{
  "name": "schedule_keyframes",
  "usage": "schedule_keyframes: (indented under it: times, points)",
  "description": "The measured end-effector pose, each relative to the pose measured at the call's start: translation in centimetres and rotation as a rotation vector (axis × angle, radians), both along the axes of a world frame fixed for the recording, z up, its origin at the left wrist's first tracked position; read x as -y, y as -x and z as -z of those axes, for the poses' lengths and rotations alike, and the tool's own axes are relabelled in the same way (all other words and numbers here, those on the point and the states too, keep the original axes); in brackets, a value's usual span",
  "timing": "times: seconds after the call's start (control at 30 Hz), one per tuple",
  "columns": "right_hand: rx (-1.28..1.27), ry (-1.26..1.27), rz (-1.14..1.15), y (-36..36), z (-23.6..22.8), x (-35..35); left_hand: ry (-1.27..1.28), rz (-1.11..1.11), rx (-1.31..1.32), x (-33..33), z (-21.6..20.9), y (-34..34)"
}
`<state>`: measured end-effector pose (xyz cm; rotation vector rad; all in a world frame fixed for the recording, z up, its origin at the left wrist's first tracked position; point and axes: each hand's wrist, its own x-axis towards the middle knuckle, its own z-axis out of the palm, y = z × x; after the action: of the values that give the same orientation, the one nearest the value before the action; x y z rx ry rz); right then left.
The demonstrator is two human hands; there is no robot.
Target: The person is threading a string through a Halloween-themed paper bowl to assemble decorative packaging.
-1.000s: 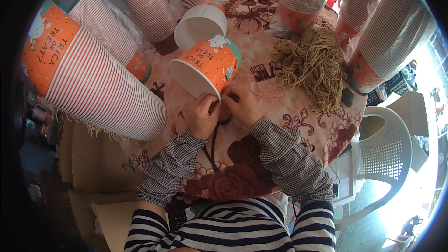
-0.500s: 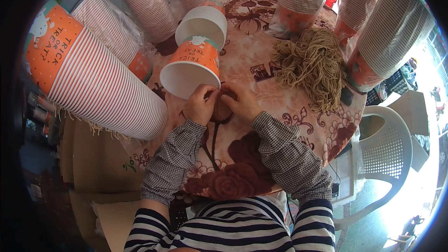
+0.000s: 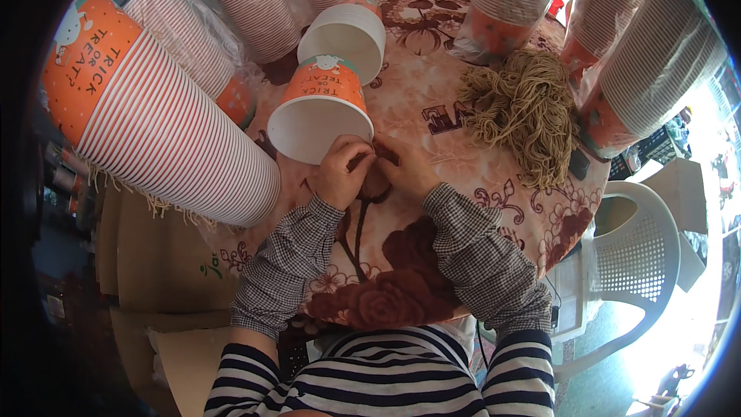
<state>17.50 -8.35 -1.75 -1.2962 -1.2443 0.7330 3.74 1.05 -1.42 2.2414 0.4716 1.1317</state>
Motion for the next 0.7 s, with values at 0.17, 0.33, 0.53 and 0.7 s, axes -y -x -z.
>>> schedule_keyframes:
  times: [0.17, 0.33, 0.53, 0.7]
  points:
    - [0.069, 0.042, -0.021, -0.4, 0.3, -0.2, -0.049, 0.04, 0.008, -0.3, 0.1, 0.0]
    - [0.12, 0.045, -0.032, 0.1, -0.5, 0.1, -0.27, -0.01, 0.009, 1.0, -1.1, -0.4]
    - [0.137, -0.003, 0.086, -1.0, 1.9, -0.7, -0.341, 0.035, 0.011, -0.7, -0.6, -2.6]
    - [-0.286, 0.278, 0.201, -0.9, -0.3, 0.4, 0.015, 0.0, -0.224, -3.4, 0.2, -3.6]
